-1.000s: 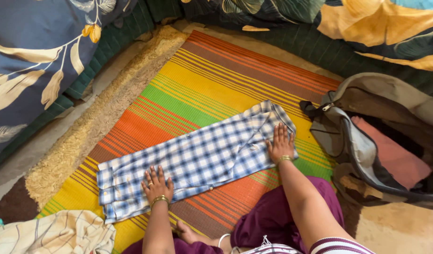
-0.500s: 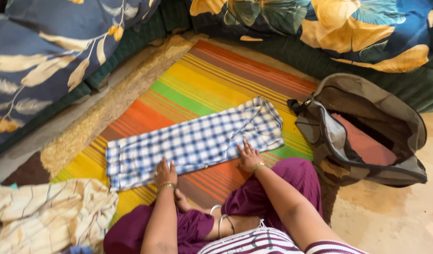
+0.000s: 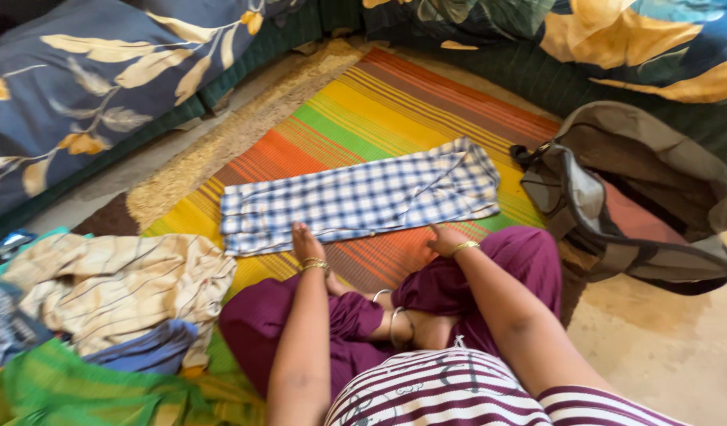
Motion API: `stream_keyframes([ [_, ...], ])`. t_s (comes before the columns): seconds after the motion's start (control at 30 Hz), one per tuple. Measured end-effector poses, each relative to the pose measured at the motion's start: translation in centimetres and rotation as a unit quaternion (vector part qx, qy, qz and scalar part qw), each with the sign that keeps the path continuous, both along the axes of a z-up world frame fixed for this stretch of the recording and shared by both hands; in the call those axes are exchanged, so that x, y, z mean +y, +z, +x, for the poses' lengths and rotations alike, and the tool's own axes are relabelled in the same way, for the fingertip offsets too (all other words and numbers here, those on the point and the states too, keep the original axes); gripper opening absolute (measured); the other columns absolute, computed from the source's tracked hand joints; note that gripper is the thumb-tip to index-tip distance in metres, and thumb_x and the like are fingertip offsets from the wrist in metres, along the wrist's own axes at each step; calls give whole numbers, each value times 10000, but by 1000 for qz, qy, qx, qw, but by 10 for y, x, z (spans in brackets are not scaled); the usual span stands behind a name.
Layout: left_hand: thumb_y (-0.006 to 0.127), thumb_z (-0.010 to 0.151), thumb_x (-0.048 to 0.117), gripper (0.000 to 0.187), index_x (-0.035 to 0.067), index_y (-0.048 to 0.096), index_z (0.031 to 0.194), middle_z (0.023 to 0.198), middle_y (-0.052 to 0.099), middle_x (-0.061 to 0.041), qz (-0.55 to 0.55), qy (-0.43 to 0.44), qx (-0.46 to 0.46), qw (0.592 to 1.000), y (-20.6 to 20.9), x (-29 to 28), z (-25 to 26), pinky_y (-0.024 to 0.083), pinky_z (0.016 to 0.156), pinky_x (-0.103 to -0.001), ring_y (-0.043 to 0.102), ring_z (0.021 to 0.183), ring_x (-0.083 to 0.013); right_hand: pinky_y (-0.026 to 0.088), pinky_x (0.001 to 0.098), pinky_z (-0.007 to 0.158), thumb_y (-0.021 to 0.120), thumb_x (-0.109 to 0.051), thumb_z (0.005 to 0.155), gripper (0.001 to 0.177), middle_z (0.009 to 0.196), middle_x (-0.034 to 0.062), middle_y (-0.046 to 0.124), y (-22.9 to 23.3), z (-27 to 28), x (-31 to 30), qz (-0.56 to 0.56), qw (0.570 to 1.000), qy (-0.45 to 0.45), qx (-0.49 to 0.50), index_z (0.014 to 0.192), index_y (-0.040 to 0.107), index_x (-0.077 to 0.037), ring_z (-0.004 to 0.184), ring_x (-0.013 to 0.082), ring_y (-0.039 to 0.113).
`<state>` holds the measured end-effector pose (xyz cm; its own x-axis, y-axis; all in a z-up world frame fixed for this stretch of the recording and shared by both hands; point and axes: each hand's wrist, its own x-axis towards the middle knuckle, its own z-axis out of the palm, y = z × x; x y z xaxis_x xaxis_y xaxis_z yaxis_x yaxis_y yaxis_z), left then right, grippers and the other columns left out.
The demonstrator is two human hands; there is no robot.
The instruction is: The person folds a plaid shirt by smoothing it on a mat, folding the sleeves and sides inward, and then folding it into a compact rectangle.
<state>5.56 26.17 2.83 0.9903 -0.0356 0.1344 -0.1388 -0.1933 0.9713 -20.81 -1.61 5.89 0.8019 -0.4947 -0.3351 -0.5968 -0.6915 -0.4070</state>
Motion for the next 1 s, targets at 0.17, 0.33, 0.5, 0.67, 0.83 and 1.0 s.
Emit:
stream_keyframes([
  [0.17,390,1044,462,597,-8,539,1381,1316,643,-207,-136,19,59,989,2,11,-14,464,1048,-438,617,1200,-329,391,428,1150,665,-422,916,713,1510,160,509,9,0,16,-67,995,52,53,1517,432,-116,1401,331,473],
  [0.33,368,1077,499,623,-29,491,1384,1208,652,-224,-288,38,95,952,11,11,-19,521,1023,-443,650,1129,-313,398,425,1145,672,-486,922,639,1471,161,554,20,17,25,-87,985,108,100,1421,580,-97,1378,326,504],
  [0.5,262,1050,542,658,38,498,1402,1207,664,-132,-213,2,145,966,26,-6,-48,455,962,-417,629,1070,-253,481,436,1082,442,-562,1027,587,1311,124,700,54,79,22,-93,971,193,102,1263,721,-102,1203,339,663],
  [0.67,330,1035,571,666,50,555,1385,1140,714,-121,-257,-12,129,958,37,-20,-64,467,887,-365,631,963,-206,424,444,1123,523,-543,986,580,1394,132,643,94,117,-1,-129,967,219,9,1283,705,-79,1302,343,574],
  [0.83,322,1029,621,698,73,520,1413,1073,684,-105,-370,-20,202,906,35,-38,-62,455,717,-331,591,855,-188,351,449,1156,578,-542,938,632,1478,126,546,120,117,-47,-120,977,174,13,1370,625,-83,1382,328,484],
  [1.0,369,973,610,689,119,433,1453,1106,668,-102,-324,-40,263,908,21,-65,-60,456,663,-384,607,889,-215,443,418,1147,627,-567,874,677,1441,120,632,100,81,-98,-73,996,56,4,1392,644,-132,1321,321,598],
])
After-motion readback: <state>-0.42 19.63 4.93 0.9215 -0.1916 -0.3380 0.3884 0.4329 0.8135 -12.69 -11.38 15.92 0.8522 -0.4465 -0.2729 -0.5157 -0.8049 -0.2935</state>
